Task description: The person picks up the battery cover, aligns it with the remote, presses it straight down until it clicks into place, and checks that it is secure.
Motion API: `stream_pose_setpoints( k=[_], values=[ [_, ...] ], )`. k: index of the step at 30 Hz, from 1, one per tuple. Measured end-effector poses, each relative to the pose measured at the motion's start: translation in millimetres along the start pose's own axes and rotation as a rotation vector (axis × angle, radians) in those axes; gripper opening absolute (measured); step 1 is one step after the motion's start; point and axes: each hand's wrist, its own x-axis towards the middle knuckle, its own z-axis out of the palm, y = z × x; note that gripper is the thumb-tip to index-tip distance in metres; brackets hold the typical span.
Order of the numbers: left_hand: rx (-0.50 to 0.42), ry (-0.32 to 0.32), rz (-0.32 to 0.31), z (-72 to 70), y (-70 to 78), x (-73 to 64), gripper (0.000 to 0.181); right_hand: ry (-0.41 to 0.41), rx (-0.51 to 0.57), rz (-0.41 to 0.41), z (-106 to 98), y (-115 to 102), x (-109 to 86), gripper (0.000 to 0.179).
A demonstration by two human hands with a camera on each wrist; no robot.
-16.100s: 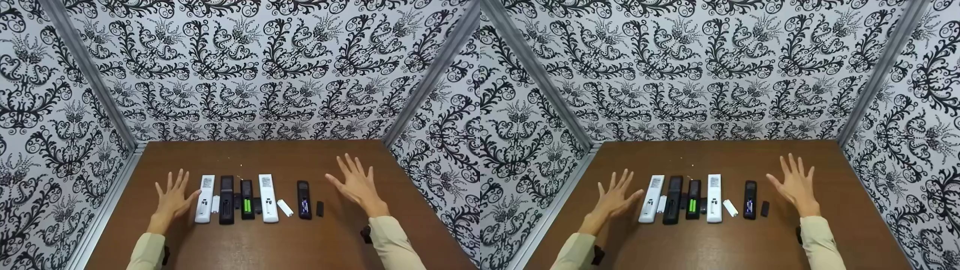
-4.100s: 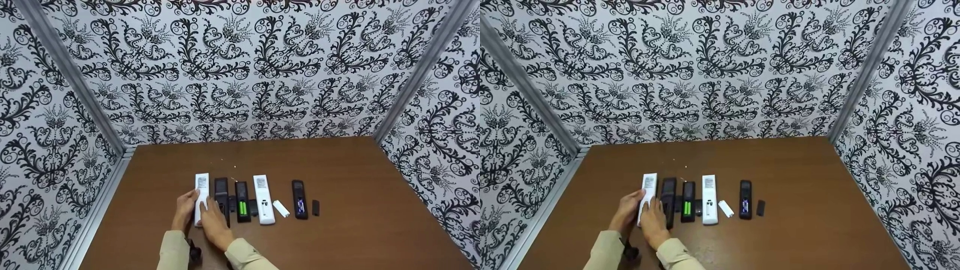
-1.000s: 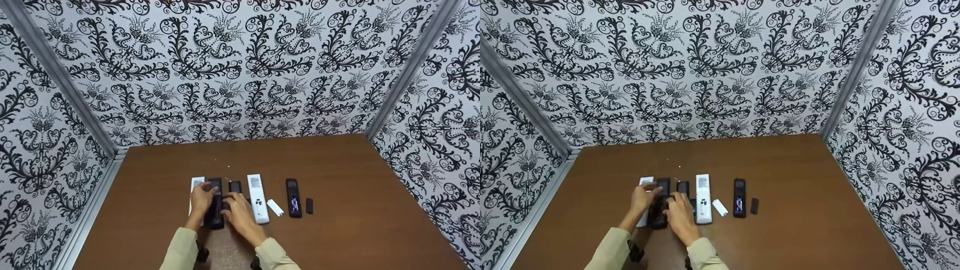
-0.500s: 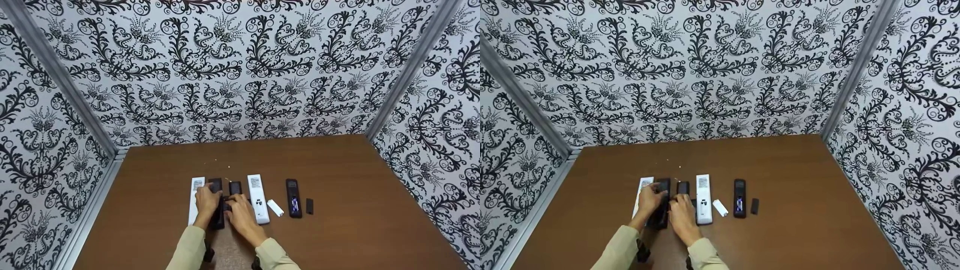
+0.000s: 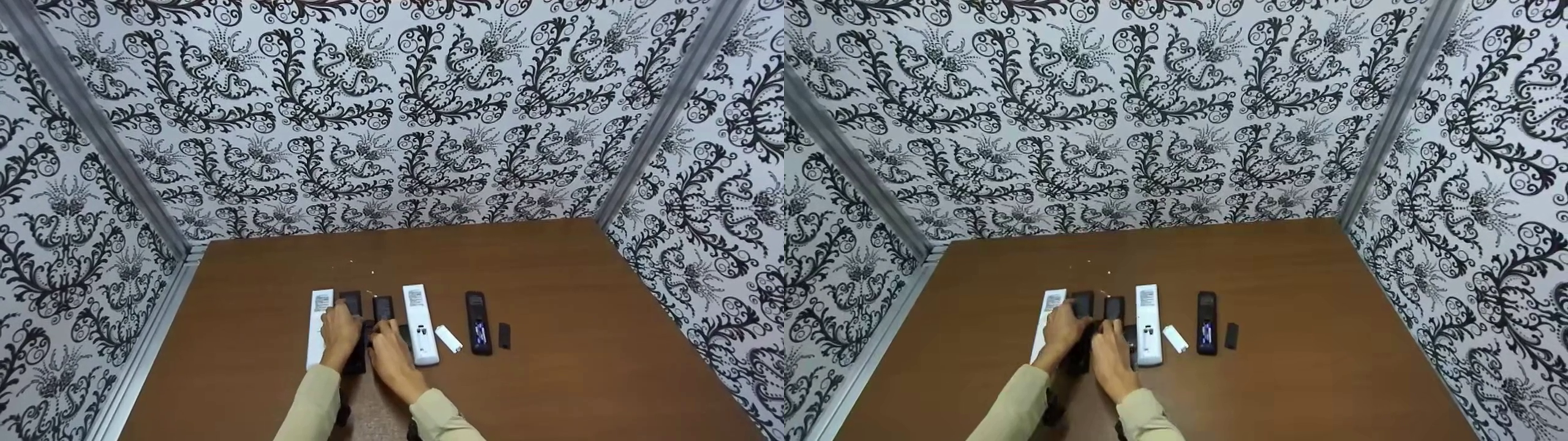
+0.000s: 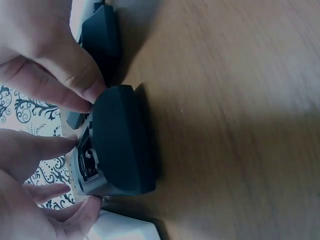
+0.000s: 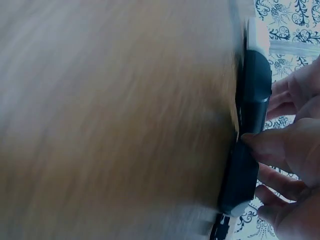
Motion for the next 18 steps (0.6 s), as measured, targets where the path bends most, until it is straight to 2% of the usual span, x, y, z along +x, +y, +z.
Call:
stream_pose_setpoints(
  k=[4,8,11,15,18],
  values=[
    [0.014,0.028,0.046,-0.9,1.7,-1.4,0.032,-0.017,-0.014,0.021,0.7,-2.6,0.6,0.009],
    [0.042,0.016,0.064,-3.6,3.7,-0.9,0.023,-0.021,-0.038,0.039,0.7,-4.6,1.4,0.011],
    [0.062,0.002,0.065,-5.4,5.5,-0.8,0.023,-0.049,-0.026,0.057,0.1,-5.8,0.4,0.010],
    [0.055,0.012,0.066,-6.0,7.5,-1.0,0.027,-0.076,0.004,0.077,0.0,-5.9,-1.2,0.008],
    [0.038,0.018,0.061,-4.4,8.7,-0.9,0.033,-0.027,-0.038,0.044,1.4,-3.6,0.2,0.008]
  ],
)
